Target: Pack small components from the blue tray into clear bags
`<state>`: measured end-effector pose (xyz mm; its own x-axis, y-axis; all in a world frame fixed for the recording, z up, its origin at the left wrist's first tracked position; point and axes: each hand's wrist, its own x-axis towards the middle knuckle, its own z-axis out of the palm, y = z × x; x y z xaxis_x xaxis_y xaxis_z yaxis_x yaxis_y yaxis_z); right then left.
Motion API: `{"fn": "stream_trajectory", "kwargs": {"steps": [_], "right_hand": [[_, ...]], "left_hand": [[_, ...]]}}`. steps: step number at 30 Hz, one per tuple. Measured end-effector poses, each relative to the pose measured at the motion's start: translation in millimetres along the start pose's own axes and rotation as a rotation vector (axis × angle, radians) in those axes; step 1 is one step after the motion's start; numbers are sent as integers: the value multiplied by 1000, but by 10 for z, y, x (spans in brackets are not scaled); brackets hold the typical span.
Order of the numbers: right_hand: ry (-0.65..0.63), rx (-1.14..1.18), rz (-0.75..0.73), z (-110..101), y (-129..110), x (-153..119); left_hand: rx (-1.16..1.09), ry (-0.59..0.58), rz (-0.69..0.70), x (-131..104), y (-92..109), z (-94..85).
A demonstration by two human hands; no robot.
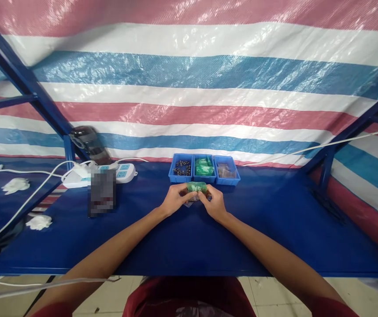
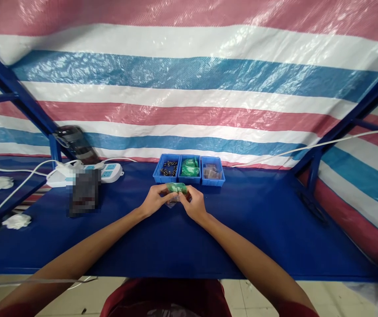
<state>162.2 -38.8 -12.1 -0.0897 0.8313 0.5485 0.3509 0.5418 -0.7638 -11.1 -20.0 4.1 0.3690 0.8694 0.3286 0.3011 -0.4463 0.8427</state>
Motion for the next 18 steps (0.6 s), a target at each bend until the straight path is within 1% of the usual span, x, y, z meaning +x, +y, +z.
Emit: {"fn": "stream_trajectory", "kwargs": {"steps": [2, 8, 12, 18], "right_hand": [[-5, 13, -1, 5, 3, 2], [-65, -25, -51, -6, 5, -14], [-65, 29, -8, -12, 17, -1], [-68, 106, 72, -4, 53, 16]], "left_hand": [[21, -22, -5, -3, 18, 1], [74, -22, 19, 1, 78, -28], [60, -52, 19, 4, 108, -44], [-45, -16, -26, -8, 64, -26]]}}
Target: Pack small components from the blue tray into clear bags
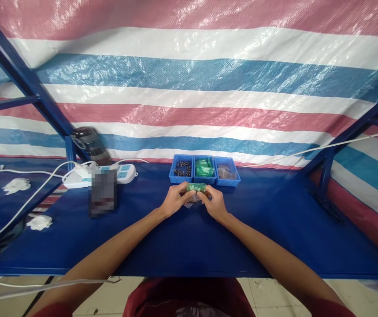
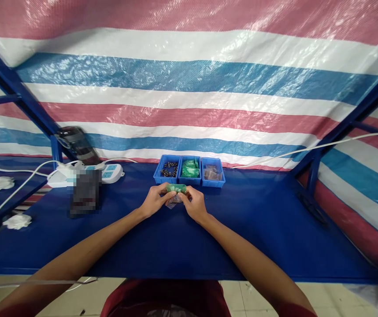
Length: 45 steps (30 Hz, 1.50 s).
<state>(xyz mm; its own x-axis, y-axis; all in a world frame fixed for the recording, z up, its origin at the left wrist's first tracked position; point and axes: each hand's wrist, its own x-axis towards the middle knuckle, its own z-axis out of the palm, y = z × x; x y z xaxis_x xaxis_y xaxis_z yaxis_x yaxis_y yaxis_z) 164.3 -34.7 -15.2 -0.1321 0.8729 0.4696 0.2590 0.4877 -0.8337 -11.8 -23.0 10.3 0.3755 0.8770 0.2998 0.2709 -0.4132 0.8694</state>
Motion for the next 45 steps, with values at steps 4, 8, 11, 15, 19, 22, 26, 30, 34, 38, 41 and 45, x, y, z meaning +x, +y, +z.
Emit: {"fn": "stream_trajectory", "kwargs": {"steps": [4, 8, 11, 15, 19, 22, 26, 30, 34, 38, 41, 45], "right_hand": [[1, 55, 43, 2, 18, -3], [-16, 64, 59, -10, 8, 0], [-17, -8, 10, -22, -28, 6], [-48, -119, -50, -16, -54, 7], [-41, -149, -48, -19, -33, -2], [12, -156, -62, -63, -33, 23], [160, -237, -103, -228, -48, 233], [163, -462, -89, -457, -17, 638], [-94, -761, -109, -538, 57, 958], [-367, -883, -78, -490, 91, 1095], [-298, -842, -91, -472, 9, 1116], [-142, -789, -116, -449, -207, 953]], "left_hand": [[-9, -22, -32, 19, -22, 3], [22, -46, -14, 40, -7, -3], [39, -104, 2, 48, -12, -22], [150, -133, 66, 59, -66, -47], [213, -86, 102, 48, -101, -19], [190, -10, 34, 30, -81, 2], [130, 140, -13, 39, -48, -18], [122, 207, -14, 60, -52, -25], [137, 187, 13, 51, -62, -3], [158, 220, 16, 45, -68, -24], [166, 262, 2, 54, -84, -56], [226, 275, 23, 84, -117, -97]]}}
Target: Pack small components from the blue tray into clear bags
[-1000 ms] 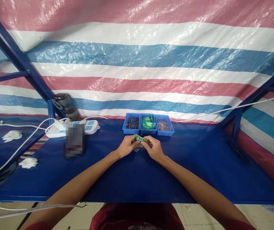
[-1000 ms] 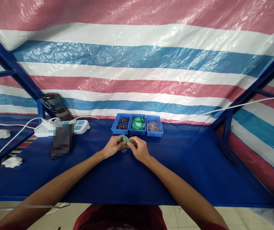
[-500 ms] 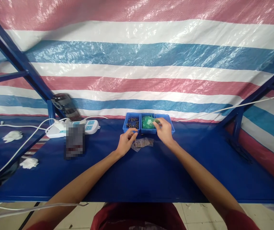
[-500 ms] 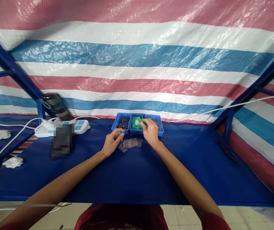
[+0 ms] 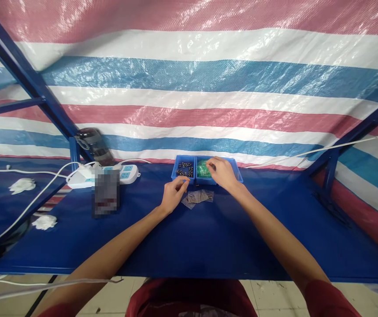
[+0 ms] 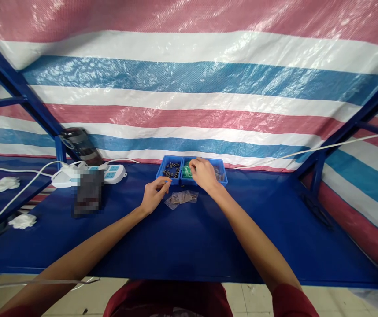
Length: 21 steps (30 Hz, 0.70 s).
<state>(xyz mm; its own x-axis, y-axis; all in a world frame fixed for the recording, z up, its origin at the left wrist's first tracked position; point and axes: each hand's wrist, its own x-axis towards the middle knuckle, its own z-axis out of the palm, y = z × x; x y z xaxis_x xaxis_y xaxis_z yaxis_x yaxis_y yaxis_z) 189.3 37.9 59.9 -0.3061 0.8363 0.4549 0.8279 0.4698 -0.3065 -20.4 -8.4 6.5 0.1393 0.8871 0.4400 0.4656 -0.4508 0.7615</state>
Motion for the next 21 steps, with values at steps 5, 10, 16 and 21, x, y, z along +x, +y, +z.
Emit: {"fn": "stream_trajectory", "kwargs": {"steps": [5, 10, 16, 21], "right_hand": [[-352, -164, 38, 64, -234, -445], [-455, -261, 126, 295, -283, -694], [-480, -181, 131, 391, -255, -623], [-485, -151, 134, 382, -219, -544]], "left_hand": [[288, -346, 117, 40, -36, -36], [498, -502, 189, 46, -93, -40], [578, -497, 265, 69, -201, -23], [631, -501, 249, 84, -200, -7]]}}
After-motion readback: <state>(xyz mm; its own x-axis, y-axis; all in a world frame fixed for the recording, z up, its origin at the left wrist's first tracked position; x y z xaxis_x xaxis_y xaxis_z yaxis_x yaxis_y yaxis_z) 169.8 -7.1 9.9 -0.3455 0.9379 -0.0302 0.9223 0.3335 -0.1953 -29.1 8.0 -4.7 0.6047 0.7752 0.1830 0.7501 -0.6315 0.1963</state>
